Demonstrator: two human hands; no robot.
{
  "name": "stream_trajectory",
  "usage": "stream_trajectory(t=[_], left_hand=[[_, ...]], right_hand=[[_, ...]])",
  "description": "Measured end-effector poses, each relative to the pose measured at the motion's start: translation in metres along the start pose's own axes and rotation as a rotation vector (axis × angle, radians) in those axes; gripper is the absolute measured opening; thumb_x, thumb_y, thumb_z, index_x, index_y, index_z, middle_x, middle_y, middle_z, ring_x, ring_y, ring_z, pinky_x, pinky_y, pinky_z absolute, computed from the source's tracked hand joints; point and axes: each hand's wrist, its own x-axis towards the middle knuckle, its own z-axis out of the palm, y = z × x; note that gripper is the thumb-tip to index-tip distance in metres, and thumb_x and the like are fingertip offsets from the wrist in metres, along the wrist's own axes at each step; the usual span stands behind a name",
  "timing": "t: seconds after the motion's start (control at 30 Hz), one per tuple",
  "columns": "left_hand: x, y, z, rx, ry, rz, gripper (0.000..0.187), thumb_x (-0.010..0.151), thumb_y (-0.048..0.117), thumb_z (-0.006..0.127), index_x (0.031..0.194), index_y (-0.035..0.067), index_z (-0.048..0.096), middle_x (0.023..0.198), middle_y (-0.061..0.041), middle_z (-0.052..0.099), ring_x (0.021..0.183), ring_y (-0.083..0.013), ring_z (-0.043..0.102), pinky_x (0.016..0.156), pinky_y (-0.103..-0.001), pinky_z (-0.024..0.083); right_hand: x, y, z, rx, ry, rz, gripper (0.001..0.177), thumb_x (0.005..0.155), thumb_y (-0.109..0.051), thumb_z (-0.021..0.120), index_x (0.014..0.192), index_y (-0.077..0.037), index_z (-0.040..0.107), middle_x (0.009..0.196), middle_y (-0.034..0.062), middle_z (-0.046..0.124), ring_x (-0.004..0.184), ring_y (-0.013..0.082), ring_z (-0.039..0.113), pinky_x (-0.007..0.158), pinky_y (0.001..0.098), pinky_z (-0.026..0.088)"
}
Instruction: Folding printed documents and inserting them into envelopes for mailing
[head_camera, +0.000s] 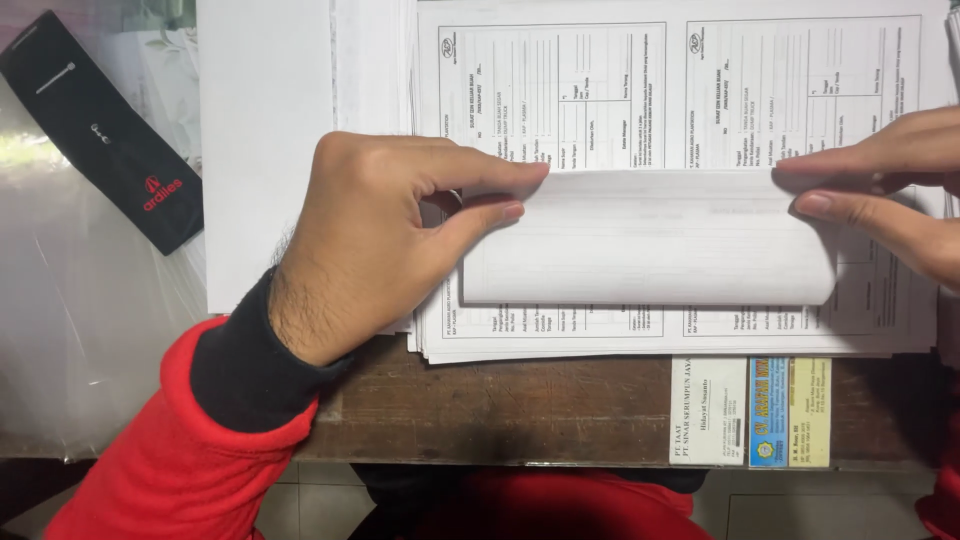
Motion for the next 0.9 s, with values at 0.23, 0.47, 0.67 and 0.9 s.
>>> stream_trajectory(t=[0.23, 0.47, 0.67, 0.9], left_hand=[[-0.004, -0.005, 0.001, 0.056, -0.034, 0.098, 0.019, 0.079, 0.002, 0.074, 0.096, 0.004, 0.068, 0.085, -0.009, 0.070, 0.073, -0.0158, 0.066, 0.065, -0.022, 0.052], [-0.006, -0.007, 0.004, 0.101, -0.029, 0.133, 0.021, 0.078, 0.002, 0.076, 0.097, 0.003, 0.068, 0.083, -0.008, 0.069, 0.071, -0.0165, 0.065, 0.065, -0.023, 0.053], [-0.006, -0.008, 0.005, 0.091, -0.039, 0.131, 0.020, 0.079, 0.001, 0.075, 0.098, 0.003, 0.068, 0.081, -0.008, 0.068, 0.067, -0.0164, 0.063, 0.062, -0.024, 0.050], [-0.005, -0.009, 0.003, 0.122, -0.030, 0.135, 0.020, 0.077, 0.002, 0.077, 0.095, 0.003, 0.069, 0.082, -0.008, 0.069, 0.069, -0.0160, 0.065, 0.063, -0.023, 0.052]], right_hand=[[0.003, 0.018, 0.009, -0.069, 0.035, -0.179, 0.035, 0.073, -0.021, 0.066, 0.108, -0.018, 0.068, 0.082, 0.0033, 0.067, 0.068, 0.0128, 0.058, 0.060, 0.0201, 0.037], [0.001, -0.011, 0.010, -0.071, 0.085, -0.061, 0.024, 0.083, -0.014, 0.068, 0.107, -0.015, 0.069, 0.078, 0.0074, 0.065, 0.068, 0.0169, 0.057, 0.055, 0.0234, 0.037], [0.001, -0.018, 0.008, -0.130, 0.047, -0.079, 0.023, 0.083, -0.015, 0.066, 0.105, -0.017, 0.070, 0.079, 0.0073, 0.066, 0.070, 0.0181, 0.058, 0.058, 0.0253, 0.041], [0.001, -0.028, 0.005, -0.119, 0.027, -0.028, 0.019, 0.081, -0.019, 0.065, 0.100, -0.018, 0.071, 0.079, 0.0066, 0.068, 0.074, 0.0173, 0.061, 0.054, 0.0268, 0.042]])
